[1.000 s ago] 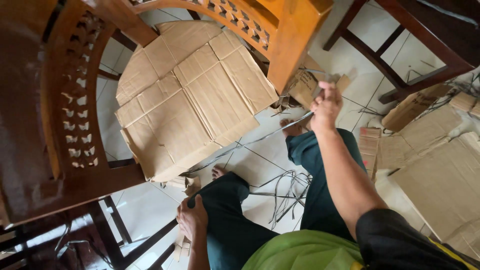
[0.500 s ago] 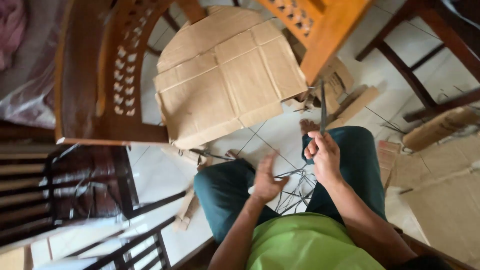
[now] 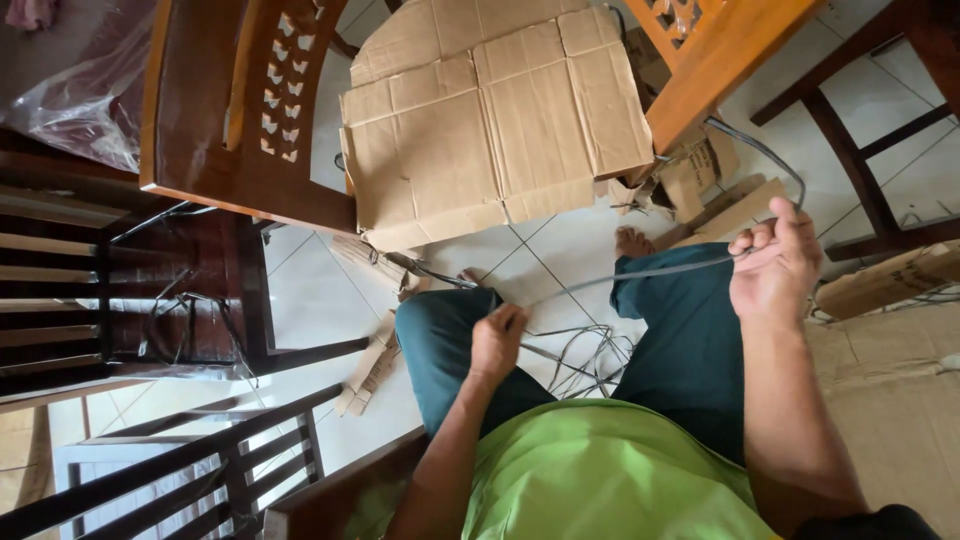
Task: Preparing cardboard padding and securing it to a wooden chair seat using plastic strapping.
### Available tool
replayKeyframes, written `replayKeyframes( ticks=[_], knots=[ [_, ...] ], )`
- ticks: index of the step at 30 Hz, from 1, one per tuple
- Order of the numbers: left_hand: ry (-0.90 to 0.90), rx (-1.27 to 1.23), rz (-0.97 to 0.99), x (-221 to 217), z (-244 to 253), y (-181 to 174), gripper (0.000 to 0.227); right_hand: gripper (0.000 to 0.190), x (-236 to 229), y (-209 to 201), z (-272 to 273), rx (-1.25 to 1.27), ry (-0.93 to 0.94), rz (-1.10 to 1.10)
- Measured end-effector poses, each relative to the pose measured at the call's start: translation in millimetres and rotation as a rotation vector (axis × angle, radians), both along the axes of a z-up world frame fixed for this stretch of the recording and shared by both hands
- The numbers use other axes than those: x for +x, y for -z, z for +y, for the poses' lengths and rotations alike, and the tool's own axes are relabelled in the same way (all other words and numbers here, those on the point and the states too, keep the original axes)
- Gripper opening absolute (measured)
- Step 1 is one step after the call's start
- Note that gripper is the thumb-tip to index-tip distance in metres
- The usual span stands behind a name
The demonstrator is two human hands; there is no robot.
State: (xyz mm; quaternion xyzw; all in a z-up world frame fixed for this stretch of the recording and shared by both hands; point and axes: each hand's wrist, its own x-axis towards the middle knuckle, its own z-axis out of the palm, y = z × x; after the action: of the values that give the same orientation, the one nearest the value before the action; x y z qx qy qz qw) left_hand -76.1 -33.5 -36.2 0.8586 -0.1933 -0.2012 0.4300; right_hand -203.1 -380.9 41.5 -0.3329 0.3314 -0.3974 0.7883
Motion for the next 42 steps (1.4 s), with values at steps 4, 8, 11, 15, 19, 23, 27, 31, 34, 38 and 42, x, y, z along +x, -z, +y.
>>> replayKeyframes(
  ticks=[4, 8, 11, 15, 19, 23, 27, 31, 34, 38, 42],
  knots=[
    [-0.198, -0.026, 0.02, 20, 10, -16, 0.025, 0.01, -8, 1, -10, 0.025, 0.035, 0.03],
    [-0.289, -0.037, -0.018, 30, 13, -37, 0.023, 0.012, -8, 0, -11, 0.049, 0.055, 0.065],
    [-0.334, -0.027, -0.019, 34, 19, -41, 0.022, 0.015, -4, 0, -9, 0.094, 0.058, 0.112],
    [-0.333, 0.007, -0.014, 39, 28, -37, 0.023, 0.013, 2, -11, -2, 0.119, 0.003, 0.152],
    [-0.285, -0.019, -0.132, 45, 40, -22, 0.021, 0.014, 12, 2, 7, 0.143, -0.007, 0.294],
    [-0.281, 0.023, -0.25, 50, 44, -21, 0.012, 0.015, 14, 52, 13, 0.122, -0.137, 0.414],
    [-0.196, 0.068, -0.323, 45, 44, -23, 0.011, 0.021, 19, 71, 12, 0.119, -0.174, 0.457],
    [-0.132, 0.137, -0.373, 42, 45, 2, 0.011, 0.022, 21, 74, 8, 0.118, -0.156, 0.423],
    [-0.1, 0.242, -0.411, 39, 43, 3, 0.01, 0.022, 21, 74, 9, 0.108, -0.156, 0.426],
    [-0.046, 0.356, -0.412, 40, 41, 3, 0.008, 0.024, 20, 77, 14, 0.042, -0.18, 0.388],
    [-0.014, 0.481, -0.42, 40, 38, 2, 0.012, 0.027, 22, 103, 7, -0.067, -0.238, 0.47]
  ],
)
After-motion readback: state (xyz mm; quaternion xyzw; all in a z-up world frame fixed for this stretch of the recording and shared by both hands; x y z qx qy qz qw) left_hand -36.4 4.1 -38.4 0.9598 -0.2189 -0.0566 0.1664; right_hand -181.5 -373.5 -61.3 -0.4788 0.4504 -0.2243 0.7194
